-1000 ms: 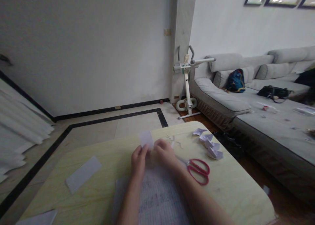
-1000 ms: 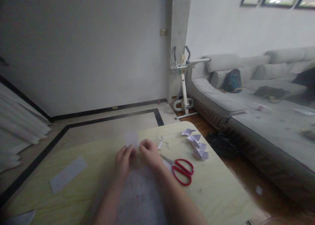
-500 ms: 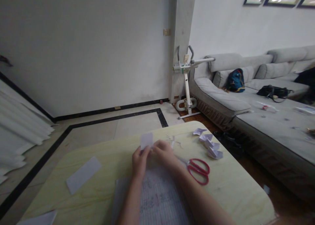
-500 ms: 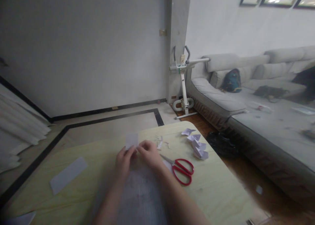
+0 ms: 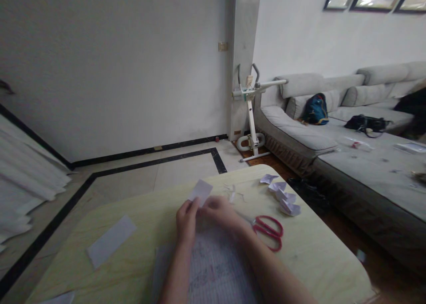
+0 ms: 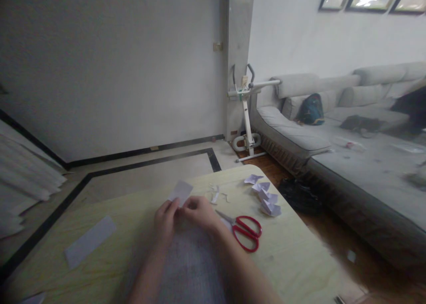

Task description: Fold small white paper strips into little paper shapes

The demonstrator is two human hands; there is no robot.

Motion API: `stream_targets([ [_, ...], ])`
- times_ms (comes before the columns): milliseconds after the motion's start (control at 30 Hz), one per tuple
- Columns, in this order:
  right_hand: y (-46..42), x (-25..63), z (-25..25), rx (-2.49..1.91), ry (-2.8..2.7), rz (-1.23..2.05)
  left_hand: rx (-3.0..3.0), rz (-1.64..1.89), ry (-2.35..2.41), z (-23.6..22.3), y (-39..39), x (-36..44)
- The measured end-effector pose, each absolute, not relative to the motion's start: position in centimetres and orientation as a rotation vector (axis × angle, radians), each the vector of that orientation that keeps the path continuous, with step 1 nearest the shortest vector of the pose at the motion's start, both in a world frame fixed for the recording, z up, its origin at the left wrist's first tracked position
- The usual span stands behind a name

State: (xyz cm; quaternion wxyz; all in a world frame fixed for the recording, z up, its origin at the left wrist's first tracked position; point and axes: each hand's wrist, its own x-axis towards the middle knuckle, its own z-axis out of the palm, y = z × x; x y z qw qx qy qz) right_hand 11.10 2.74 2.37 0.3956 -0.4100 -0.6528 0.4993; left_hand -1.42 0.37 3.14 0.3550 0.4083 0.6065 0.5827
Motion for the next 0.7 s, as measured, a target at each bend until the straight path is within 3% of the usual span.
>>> stream_targets([
  [267, 2.2, 11.3, 3.8, -0.877, -1.584, 1.361, 1.086, 1.426, 1.56, 3.0, 0.5, -1.4],
  [700, 2.3, 11.4, 3.5, -0.984, -1.612, 1.322, 1.161, 1.421, 1.56, 2.8, 0.5, -1.3],
])
